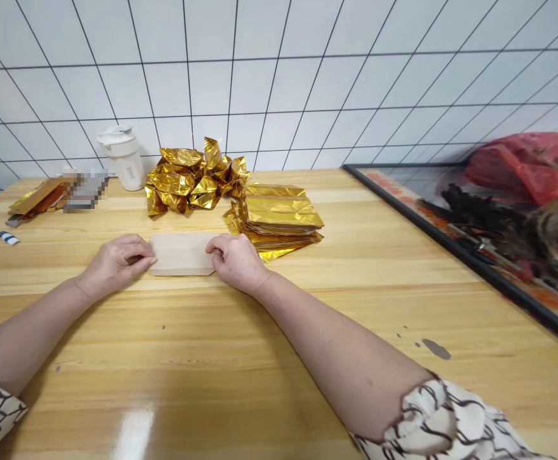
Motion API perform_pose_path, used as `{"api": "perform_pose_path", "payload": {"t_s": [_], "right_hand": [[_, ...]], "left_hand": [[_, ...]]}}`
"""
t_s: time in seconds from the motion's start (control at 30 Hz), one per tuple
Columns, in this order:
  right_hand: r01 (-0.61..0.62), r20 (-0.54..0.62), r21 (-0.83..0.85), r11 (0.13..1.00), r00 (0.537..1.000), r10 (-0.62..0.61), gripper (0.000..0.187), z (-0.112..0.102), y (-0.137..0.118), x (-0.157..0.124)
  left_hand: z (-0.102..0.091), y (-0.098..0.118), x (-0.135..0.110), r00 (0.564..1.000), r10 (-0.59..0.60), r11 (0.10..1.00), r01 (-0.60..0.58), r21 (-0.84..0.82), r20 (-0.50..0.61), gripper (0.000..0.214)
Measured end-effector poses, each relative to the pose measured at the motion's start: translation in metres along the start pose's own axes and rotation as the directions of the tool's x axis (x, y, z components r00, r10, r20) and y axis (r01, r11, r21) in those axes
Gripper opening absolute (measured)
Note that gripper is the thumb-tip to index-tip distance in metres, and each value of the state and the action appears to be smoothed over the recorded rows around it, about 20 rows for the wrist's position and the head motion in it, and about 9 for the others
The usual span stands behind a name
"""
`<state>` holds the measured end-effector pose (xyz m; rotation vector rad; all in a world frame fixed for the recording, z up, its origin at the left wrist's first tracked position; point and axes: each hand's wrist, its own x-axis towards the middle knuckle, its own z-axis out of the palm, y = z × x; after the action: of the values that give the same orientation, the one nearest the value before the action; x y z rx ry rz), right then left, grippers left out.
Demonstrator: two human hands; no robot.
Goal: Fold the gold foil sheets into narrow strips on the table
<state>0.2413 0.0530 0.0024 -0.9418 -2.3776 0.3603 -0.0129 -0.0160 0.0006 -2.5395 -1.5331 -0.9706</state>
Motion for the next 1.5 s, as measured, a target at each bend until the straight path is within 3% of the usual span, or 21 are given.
{"api": "perform_pose_path", "payload": {"t_s": [0.4, 0.7, 0.87, 1.03, 1.37, 1.5], "right_hand": [[-0.007, -0.005, 0.003, 1.0, 1.0, 0.007, 0.025, -0.004, 0.001, 0.0], [-0.02, -0.01, -0.04, 0.999, 1.0, 0.02, 0.024, -0.002, 0.005, 0.001], [-0.017, -0.071, -0.065, 0.998, 0.997, 0.012, 0.043, -0.002, 0.006, 0.0], [-0.023, -0.055, -0.041, 0.999, 0.998, 0.021, 0.06, 0.002, 0.016, -0.001], [-0.093, -0.023, 0.145, 0.985, 0.995, 0.097, 0.055, 0.001, 0.023, 0.002], [-0.114, -0.017, 0.081, 0.99, 0.993, 0.116, 0.046, 0.0, 0.018, 0.002]], "left_hand": [[0.002, -0.005, 0.001, 0.996, -0.082, 0.992, 0.079, -0.102, -0.027, 0.01], [0.004, -0.014, 0.001, 0.982, -0.184, 0.972, 0.188, -0.143, 0.047, 0.043], [0.003, -0.014, 0.002, 0.972, -0.211, 0.955, 0.227, -0.189, 0.099, 0.049], [0.003, -0.014, 0.003, 0.973, -0.203, 0.95, 0.223, -0.217, 0.111, 0.049], [0.005, -0.014, 0.003, 0.972, -0.21, 0.951, 0.229, -0.207, 0.108, 0.048], [0.005, -0.015, 0.002, 0.972, -0.211, 0.951, 0.229, -0.208, 0.103, 0.048]]}}
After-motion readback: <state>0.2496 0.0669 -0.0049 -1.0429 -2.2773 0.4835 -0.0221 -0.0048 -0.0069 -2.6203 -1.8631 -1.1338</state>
